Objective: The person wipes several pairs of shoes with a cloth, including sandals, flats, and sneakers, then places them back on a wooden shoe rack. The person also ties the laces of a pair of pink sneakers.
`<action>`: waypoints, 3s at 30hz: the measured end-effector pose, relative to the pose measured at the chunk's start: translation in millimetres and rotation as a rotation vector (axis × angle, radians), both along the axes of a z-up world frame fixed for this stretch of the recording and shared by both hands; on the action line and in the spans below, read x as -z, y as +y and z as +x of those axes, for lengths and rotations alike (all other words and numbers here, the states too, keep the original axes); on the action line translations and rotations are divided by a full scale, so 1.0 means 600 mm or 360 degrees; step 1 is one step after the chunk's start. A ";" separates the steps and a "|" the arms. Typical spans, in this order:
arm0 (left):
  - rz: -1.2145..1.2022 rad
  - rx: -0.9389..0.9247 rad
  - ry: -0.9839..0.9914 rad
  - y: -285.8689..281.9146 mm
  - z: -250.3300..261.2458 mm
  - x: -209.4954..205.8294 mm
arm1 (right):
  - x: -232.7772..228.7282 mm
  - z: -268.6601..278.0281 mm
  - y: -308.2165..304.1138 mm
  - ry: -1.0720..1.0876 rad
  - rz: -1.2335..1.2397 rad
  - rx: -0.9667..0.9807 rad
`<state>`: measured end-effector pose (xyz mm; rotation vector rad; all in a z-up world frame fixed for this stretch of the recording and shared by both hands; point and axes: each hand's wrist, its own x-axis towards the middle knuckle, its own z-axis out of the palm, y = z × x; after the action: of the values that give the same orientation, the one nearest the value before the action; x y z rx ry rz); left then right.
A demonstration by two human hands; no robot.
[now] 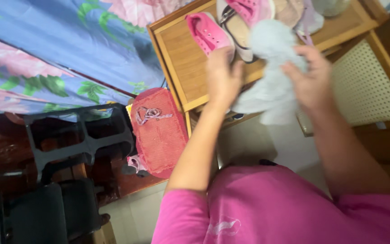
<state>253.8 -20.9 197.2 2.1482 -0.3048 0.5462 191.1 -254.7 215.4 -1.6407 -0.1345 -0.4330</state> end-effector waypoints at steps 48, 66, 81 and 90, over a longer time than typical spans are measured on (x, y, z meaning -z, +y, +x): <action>-0.0912 0.0147 0.0502 0.012 0.172 -0.243 | 0.027 -0.088 -0.190 0.0277 0.0474 0.0030; 0.0523 -0.0255 -0.0614 0.107 -0.053 -0.087 | 0.055 -0.046 -0.058 0.0443 0.0615 -0.0292; -0.3093 0.0113 0.0955 0.066 0.188 -0.003 | 0.048 -0.051 -0.008 0.0524 0.0575 -0.0252; -0.3200 0.0125 0.0911 0.043 0.322 0.040 | 0.035 -0.076 -0.031 0.0517 0.0574 -0.0172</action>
<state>447.0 5.0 173.1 0.2366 0.3967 -0.0138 145.6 -273.0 194.4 -1.3197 0.0943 -0.0957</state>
